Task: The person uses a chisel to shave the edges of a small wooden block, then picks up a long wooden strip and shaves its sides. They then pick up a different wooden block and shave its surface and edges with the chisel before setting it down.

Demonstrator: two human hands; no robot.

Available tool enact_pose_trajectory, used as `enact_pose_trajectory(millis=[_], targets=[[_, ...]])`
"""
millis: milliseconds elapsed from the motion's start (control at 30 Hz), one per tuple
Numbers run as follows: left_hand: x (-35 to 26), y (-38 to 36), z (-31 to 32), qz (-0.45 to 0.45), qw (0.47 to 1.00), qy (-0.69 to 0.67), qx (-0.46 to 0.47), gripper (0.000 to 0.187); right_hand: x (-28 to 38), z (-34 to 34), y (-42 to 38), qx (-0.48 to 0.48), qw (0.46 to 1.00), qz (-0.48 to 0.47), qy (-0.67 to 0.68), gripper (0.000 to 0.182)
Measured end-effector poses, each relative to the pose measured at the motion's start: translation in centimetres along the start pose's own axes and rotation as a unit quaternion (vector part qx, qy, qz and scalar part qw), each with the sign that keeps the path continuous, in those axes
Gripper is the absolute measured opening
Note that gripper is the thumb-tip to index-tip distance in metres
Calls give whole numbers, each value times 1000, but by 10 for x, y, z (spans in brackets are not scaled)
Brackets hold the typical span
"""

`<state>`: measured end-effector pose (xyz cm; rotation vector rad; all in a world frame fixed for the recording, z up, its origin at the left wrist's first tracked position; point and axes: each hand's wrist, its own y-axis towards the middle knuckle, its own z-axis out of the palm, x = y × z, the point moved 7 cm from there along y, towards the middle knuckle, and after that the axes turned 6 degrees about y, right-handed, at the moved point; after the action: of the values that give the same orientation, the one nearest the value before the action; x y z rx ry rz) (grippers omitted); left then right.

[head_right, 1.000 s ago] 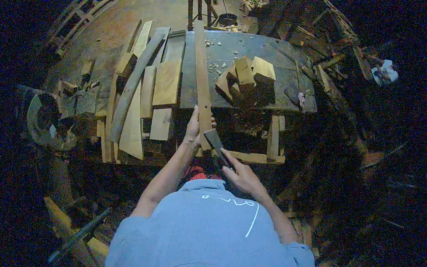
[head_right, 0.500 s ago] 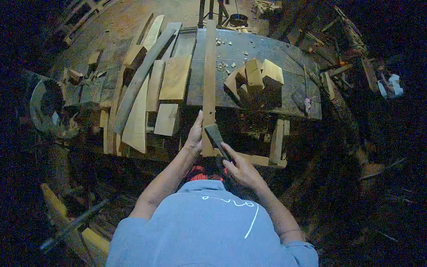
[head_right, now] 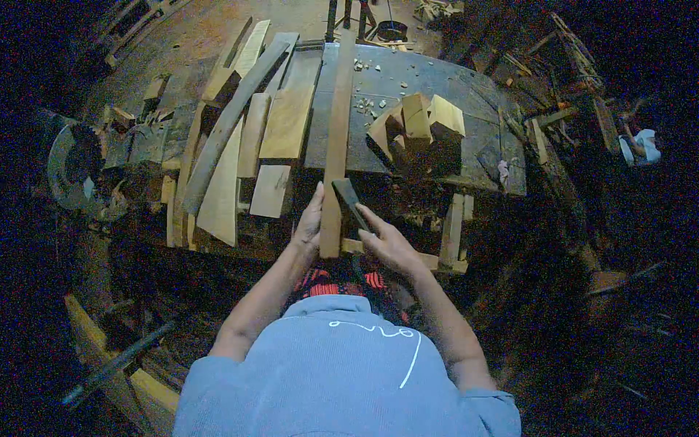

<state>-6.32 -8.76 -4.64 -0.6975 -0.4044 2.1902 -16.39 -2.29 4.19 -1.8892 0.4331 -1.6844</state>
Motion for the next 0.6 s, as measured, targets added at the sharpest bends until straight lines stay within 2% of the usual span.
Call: enact_pose_trajectory(millis=[33, 67, 100, 133, 200, 233, 267, 333, 367, 467, 500, 567, 600], targets=[[-9, -5, 6, -17, 994, 0, 103, 40, -3, -1, 8, 0, 999, -48, -23, 53], [-6, -4, 6, -18, 994, 0, 104, 40, -3, 0, 11, 2, 994, -96, -47, 53], [-11, -9, 13, 1, 998, 9, 56, 39, -1, 5, 4, 9, 1000, -8, -20, 55], [-16, -12, 15, 22, 1000, 19, 7, 38, -3, 8, 2, 12, 1000, -10, -20, 55], [-12, -6, 8, 14, 1000, 1, 23, 37, -3, 12, -6, -42, 990, -96, -99, 56], [-8, -4, 7, 0, 999, -20, 42, 37, -6, 15, -6, -54, 987, -122, -91, 56], [-4, -1, 5, 1, 999, -20, 43, 37, -8, 13, -1, -54, 987, -123, -92, 56], [-4, -5, 5, 31, 999, -3, -28, 37, -11, 6, 9, -45, 994, -91, -30, 55], [-1, -6, 3, 28, 999, -5, -28, 37, -9, -1, 17, -65, 996, -60, -30, 54], [2, -10, -3, 30, 997, 65, 5, 38, 6, -9, 34, -79, 991, -103, 32, 53], [2, -10, -5, 29, 998, 53, 16, 38, 2, -9, 34, -77, 991, -107, 33, 53], [-3, -12, -2, 32, 998, 39, 26, 38, -11, 2, 21, -47, 988, -128, -75, 55], [-3, -14, 0, 15, 1000, 9, -7, 38, -12, 13, 7, -21, 994, -91, -51, 54]])
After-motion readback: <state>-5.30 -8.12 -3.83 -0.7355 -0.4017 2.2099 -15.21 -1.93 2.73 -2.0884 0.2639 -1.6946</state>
